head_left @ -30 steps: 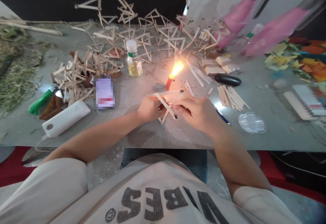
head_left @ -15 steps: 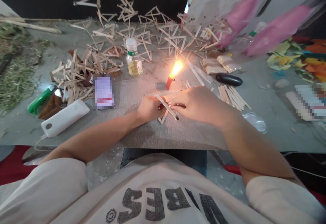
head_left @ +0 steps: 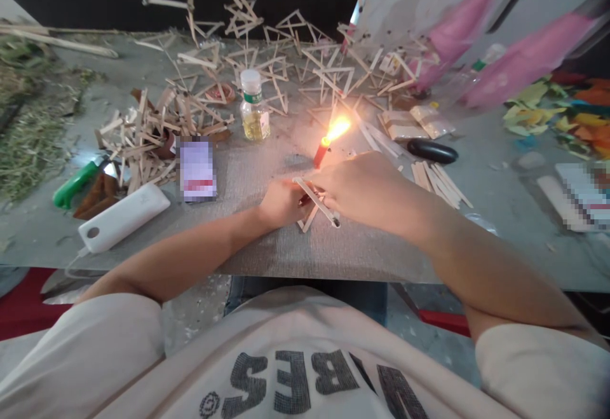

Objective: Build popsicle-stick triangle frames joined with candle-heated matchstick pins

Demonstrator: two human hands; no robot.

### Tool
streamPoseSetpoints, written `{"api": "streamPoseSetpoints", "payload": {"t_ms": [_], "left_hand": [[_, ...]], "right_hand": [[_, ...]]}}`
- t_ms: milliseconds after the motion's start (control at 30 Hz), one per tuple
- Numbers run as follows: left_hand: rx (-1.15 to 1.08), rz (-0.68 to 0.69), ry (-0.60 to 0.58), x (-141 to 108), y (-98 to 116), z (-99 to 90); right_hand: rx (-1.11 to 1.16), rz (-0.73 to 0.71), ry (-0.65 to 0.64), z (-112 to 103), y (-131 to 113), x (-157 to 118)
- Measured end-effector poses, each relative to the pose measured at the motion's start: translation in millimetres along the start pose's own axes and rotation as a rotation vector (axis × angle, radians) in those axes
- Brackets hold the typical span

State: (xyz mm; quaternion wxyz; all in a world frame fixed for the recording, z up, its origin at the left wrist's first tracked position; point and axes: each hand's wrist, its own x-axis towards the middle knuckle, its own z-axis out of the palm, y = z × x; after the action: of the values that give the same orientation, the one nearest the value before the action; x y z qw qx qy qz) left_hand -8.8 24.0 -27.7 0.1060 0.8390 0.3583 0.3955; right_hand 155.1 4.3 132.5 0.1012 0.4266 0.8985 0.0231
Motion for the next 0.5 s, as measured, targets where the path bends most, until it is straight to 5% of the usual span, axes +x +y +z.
{"api": "streamPoseSetpoints", "payload": {"t_ms": [100, 267, 400, 500], "left_hand": [[0.002, -0.025, -0.004, 1, 3, -1.5], [-0.015, -0.062, -0.022, 3, 6, -4.8], [-0.047, -0.094, -0.032, 2, 7, -5.5], [-0.071, -0.108, -0.035, 3, 8, -6.9]], "right_hand": [[-0.031, -0.035, 0.157, -1, 8, -5], [0.098, 0.006, 0.636, 12, 26, -33], [0.531, 0.278, 0.926, 54, 21, -58], [1.171, 0.510, 0.830, 92, 1, -65]]}}
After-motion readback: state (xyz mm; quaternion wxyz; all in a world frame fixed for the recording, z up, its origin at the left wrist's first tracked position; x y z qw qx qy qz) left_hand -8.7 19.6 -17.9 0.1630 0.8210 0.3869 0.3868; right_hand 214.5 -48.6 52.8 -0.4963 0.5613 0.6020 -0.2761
